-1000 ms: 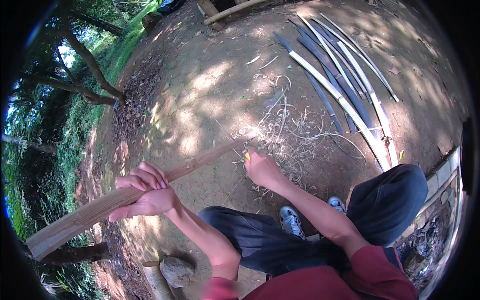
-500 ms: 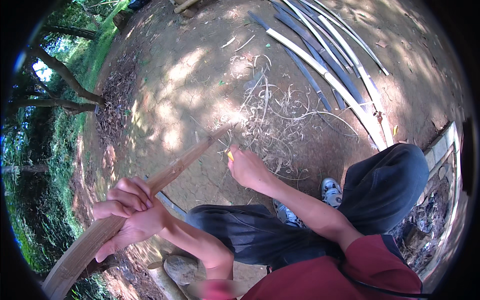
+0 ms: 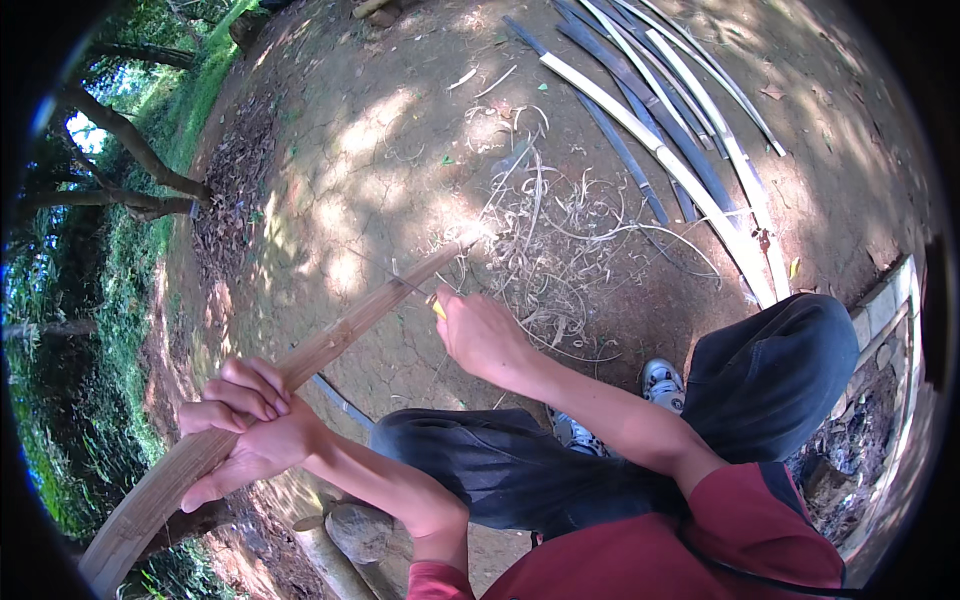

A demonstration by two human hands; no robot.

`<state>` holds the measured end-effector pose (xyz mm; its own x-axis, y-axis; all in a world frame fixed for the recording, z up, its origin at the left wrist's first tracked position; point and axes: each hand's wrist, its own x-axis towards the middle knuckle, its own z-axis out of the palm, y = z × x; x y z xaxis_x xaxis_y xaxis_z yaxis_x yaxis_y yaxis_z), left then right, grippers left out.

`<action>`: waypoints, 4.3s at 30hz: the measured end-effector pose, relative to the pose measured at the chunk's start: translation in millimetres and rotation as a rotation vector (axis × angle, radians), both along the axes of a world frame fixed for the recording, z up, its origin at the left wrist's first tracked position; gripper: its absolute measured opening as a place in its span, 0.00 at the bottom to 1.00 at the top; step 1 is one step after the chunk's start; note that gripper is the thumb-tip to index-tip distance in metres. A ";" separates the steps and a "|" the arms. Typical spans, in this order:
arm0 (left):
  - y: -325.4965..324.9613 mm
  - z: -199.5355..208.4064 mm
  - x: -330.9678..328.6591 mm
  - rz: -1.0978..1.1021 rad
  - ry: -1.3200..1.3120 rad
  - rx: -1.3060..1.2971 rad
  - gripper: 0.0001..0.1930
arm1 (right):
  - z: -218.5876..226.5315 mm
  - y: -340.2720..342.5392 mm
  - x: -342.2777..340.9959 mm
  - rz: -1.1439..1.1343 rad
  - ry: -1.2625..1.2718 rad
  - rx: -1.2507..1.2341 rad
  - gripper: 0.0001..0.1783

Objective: The person shaves a long piece of wood using a billhook, removing strips of wood from the surface and then picking up another piece of wood to continue.

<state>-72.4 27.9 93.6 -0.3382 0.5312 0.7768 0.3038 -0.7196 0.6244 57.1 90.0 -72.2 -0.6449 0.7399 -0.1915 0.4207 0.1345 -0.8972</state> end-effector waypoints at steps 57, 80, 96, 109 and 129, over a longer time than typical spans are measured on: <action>5.9 -0.1 -13.5 -0.200 -0.021 -0.012 0.37 | -36.0 32.0 -20.3 0.064 -0.083 0.016 0.14; 3.6 1.1 -17.3 -0.098 -0.038 0.016 0.38 | -125.3 56.7 -30.8 0.058 -0.292 0.049 0.13; 7.2 4.4 -9.5 -0.001 -0.038 -0.012 0.37 | -212.6 68.3 -35.4 -0.013 -0.449 -0.110 0.15; 41.0 92.2 -42.1 0.243 0.060 -0.359 0.40 | -29.7 132.5 12.8 -0.216 0.413 -0.027 0.19; 74.5 -62.5 -7.7 -0.691 -0.060 -1.156 0.46 | 114.7 114.7 26.7 -0.208 0.832 0.219 0.13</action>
